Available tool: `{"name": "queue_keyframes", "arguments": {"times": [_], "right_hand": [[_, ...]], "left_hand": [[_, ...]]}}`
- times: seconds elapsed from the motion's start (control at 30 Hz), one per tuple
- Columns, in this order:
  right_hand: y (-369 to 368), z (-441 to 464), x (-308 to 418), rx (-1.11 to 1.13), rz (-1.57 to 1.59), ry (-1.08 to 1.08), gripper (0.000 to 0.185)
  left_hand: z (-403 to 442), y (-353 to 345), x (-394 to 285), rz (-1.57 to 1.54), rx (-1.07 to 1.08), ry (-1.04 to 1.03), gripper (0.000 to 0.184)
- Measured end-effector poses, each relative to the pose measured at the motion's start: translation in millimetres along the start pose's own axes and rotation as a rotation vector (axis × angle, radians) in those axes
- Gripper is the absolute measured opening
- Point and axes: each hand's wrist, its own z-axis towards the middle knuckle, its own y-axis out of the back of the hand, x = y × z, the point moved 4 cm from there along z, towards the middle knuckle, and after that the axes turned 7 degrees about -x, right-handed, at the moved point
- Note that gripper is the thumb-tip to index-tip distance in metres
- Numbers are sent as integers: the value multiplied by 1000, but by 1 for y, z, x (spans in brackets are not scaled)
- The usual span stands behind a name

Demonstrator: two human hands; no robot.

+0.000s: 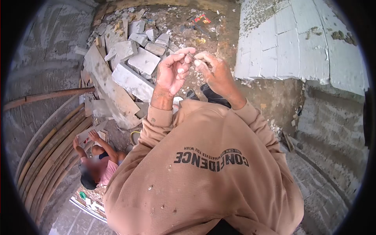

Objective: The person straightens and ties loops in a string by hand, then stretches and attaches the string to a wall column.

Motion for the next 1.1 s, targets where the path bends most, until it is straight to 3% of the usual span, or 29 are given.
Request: {"name": "queue_keyframes", "arguments": {"times": [0.03,0.1,0.27,0.4,0.53,0.63,0.77,0.9,0.93,0.97,1.03,1.1], "right_hand": [[0,-2,0,60,52,-117,26],[-4,-3,-16,77,221,-121,23],[-2,-7,-21,59,518,-186,20],[1,-7,-23,50,525,-265,19],[-4,-10,-38,133,567,-310,25],[-7,-20,-34,203,597,-335,37],[-18,-30,-36,239,815,-318,54],[-21,-27,-53,141,755,-316,25],[-22,-25,-66,61,613,-303,16],[-22,-24,-70,9,678,-319,9],[-8,-22,-57,-77,549,-302,7],[-2,-19,-66,-134,453,-282,7]], "left_hand": [[-4,-3,1,101,-36,-46,39],[-8,-7,2,309,-107,-133,41],[-11,18,10,752,-268,-139,24],[-3,44,8,532,-218,-128,31],[6,36,6,-78,-58,-66,31],[17,37,7,-365,85,-37,31],[28,58,14,-395,-112,-3,29],[29,82,24,24,-440,-23,28],[28,88,26,262,-418,-41,29],[23,94,26,495,-401,-68,30],[12,100,25,981,-305,106,31],[-13,81,32,1027,-123,316,34]]}}
